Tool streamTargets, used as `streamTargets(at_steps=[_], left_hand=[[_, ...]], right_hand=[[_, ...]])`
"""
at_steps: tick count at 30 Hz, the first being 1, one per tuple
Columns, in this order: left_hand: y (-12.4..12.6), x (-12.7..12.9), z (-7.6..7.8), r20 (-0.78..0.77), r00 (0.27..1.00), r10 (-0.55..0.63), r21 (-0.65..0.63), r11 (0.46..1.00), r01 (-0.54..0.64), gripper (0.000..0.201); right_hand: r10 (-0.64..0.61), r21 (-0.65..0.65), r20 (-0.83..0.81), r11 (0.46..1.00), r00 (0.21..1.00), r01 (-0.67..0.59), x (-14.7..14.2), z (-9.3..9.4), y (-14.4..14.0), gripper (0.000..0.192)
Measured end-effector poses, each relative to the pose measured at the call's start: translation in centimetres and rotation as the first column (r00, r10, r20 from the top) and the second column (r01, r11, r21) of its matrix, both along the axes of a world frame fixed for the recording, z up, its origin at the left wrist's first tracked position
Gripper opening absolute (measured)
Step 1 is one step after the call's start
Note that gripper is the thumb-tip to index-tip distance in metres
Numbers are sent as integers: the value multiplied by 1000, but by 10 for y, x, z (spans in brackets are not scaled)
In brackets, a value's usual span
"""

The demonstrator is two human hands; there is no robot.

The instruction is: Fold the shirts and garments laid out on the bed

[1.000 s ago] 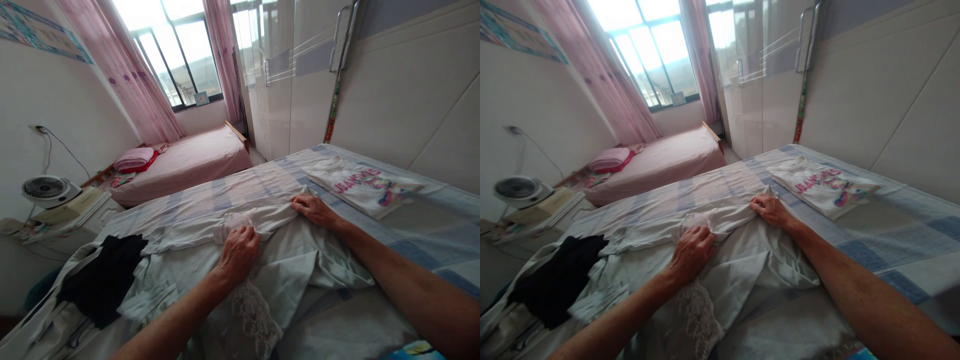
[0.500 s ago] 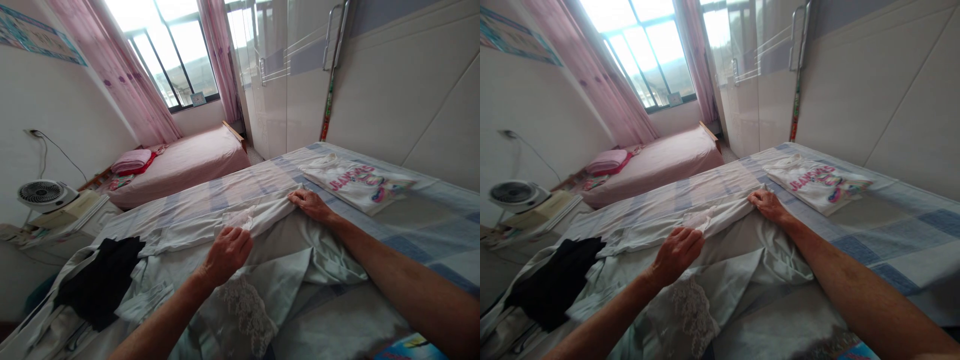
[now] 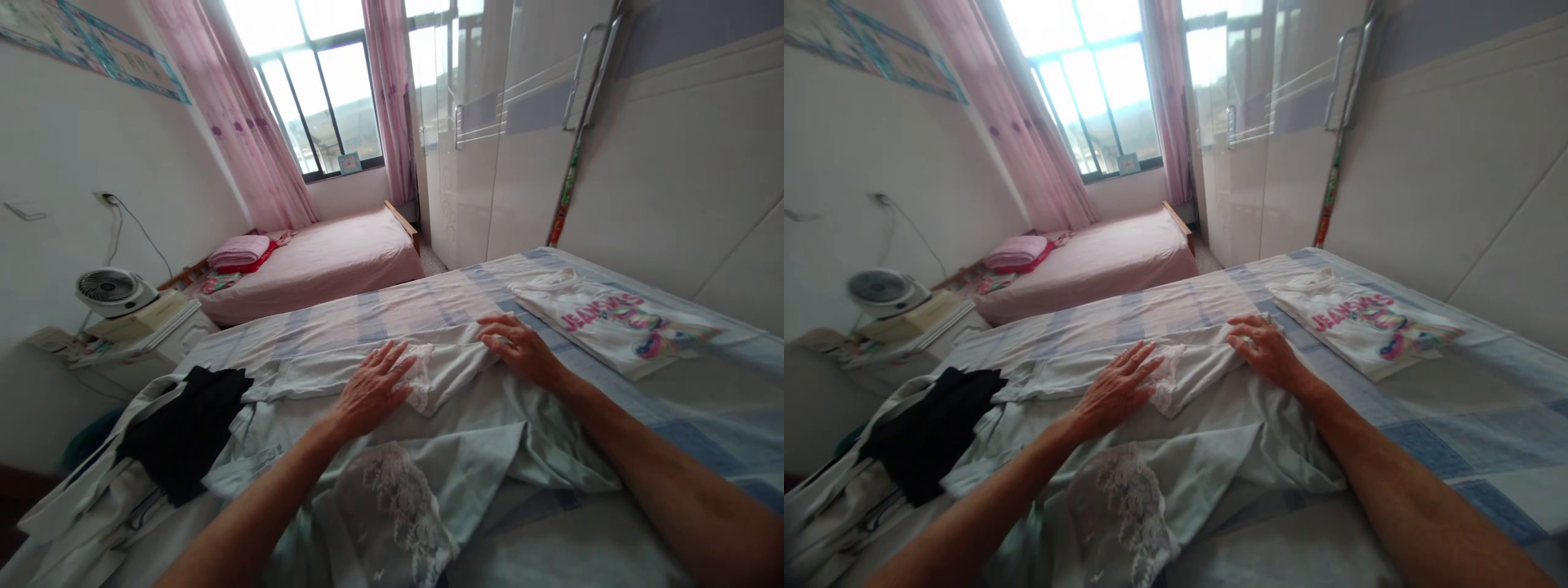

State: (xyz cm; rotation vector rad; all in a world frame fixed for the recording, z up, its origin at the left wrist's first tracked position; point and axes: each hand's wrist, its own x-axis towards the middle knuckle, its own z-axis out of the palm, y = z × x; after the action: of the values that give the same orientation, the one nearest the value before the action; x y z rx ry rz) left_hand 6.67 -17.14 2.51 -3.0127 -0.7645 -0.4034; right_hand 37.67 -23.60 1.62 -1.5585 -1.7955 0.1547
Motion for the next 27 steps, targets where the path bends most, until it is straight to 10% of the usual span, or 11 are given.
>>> streamTargets(at_steps=[5, 9, 18, 27], left_hand=[[14, -10, -17, -174, 973, 152, -204, 961, -186, 65], [9, -26, 2, -125, 982, 138, -291, 942, -169, 55], [-71, -149, 36, -28, 975, 219, -390, 896, -212, 38], [-107, -205, 30, -34, 961, 273, -257, 927, -272, 66]], right_hand=[[39, -251, 136, 968, 990, -3, 3, -8, 0, 36], [42, -254, 149, 967, 988, -2, 10, -5, 0, 36], [277, -347, 92, 909, 956, -230, -24, 54, -55, 38], [500, -352, 222, 842, 837, -409, -95, 11, -118, 54]])
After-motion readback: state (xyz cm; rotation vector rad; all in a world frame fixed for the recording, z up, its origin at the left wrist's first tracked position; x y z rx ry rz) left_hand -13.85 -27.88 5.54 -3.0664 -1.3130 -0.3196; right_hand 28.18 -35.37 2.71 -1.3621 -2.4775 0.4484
